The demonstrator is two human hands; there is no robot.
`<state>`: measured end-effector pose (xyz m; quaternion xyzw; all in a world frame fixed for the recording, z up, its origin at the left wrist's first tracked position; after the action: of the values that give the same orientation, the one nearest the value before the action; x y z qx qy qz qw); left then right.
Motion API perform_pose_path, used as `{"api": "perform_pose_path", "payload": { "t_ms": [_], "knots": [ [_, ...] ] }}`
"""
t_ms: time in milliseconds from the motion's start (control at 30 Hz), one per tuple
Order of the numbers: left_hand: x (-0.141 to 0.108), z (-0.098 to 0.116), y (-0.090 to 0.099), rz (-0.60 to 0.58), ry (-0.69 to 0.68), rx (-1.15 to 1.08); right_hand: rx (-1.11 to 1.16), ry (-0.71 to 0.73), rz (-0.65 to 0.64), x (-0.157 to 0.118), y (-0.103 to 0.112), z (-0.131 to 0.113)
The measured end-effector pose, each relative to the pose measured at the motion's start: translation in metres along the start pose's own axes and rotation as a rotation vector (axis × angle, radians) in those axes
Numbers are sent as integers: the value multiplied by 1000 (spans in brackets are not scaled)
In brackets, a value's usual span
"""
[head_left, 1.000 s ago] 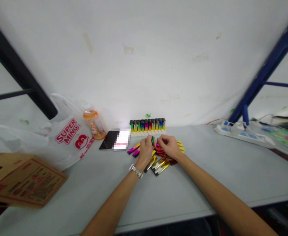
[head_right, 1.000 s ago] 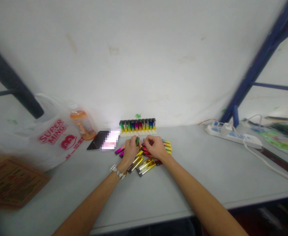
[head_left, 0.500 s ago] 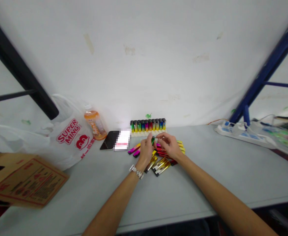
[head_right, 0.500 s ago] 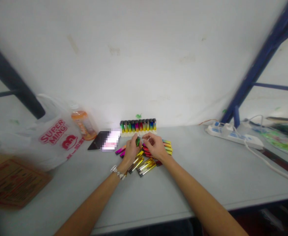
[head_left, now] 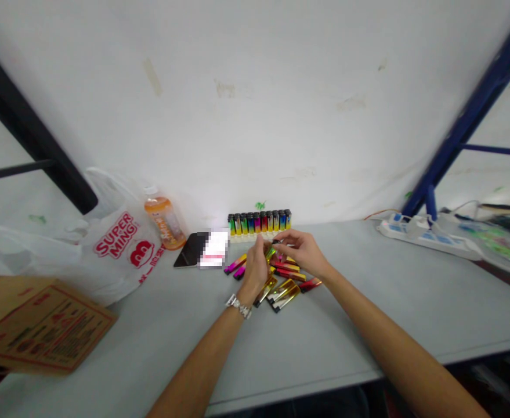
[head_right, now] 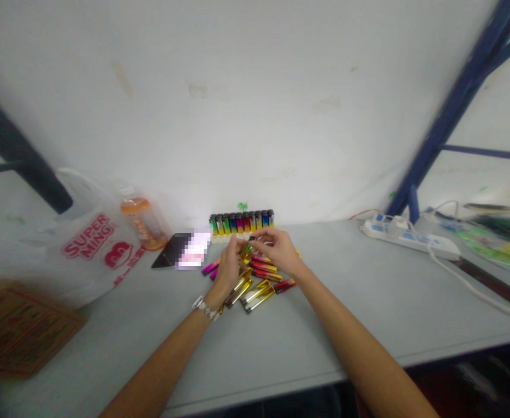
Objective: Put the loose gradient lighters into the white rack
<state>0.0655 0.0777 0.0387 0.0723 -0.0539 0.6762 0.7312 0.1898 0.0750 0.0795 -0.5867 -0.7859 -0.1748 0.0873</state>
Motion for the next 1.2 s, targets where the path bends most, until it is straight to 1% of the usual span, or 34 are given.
{"api": "perform_pose_path", "payload": {
  "t_ms": [100, 167, 233, 300, 367, 467, 600, 733, 800, 933, 1033, 1133, 1200],
  "knots": [
    [1, 11, 12, 73, -102, 167, -32, 55, 128, 11, 37, -1],
    [2, 13, 15, 86, -137, 236, -142, 84, 183, 22, 58, 0],
    [3, 11, 16, 72, -144, 271, -285, 80, 175, 37, 71, 5],
    [4, 11, 15, 61, -163, 304, -407, 81, 155, 50, 77, 10],
    [3, 13, 12, 56, -189, 333, -511, 95, 122, 62, 75, 14],
    [2, 14, 9, 42, -205, 350, -616, 118, 66, 74, 66, 17],
    [3, 12, 12, 53, -187, 336, -660, 127, 3, 85, 52, 21],
    [4, 13, 16, 68, -188, 334, -697, 102, -39, 95, 44, 27],
    [4, 15, 16, 68, -204, 351, -755, 95, -58, 97, 41, 27],
    [4, 17, 15, 54, -221, 382, -1028, 99, -45, 91, 35, 19],
    [3, 17, 16, 63, -229, 363, -1225, 33, -38, 78, 33, 19],
    [2, 18, 16, 65, -240, 362, -1311, -13, -67, 63, 29, 24],
    [3, 18, 17, 67, -240, 378, -1294, -8, -64, 53, 26, 26]
  ]
}}
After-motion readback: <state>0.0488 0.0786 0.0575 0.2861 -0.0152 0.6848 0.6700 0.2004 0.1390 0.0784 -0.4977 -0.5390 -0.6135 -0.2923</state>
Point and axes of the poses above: each hand's wrist, its own x-axis towards the middle knuckle, its own y-axis out of the back of the hand, z = x × y, the point moved 10 cm from there along x, towards the middle knuckle, and after that the axes turned 5 degrees about -z, right-handed, at the moved point
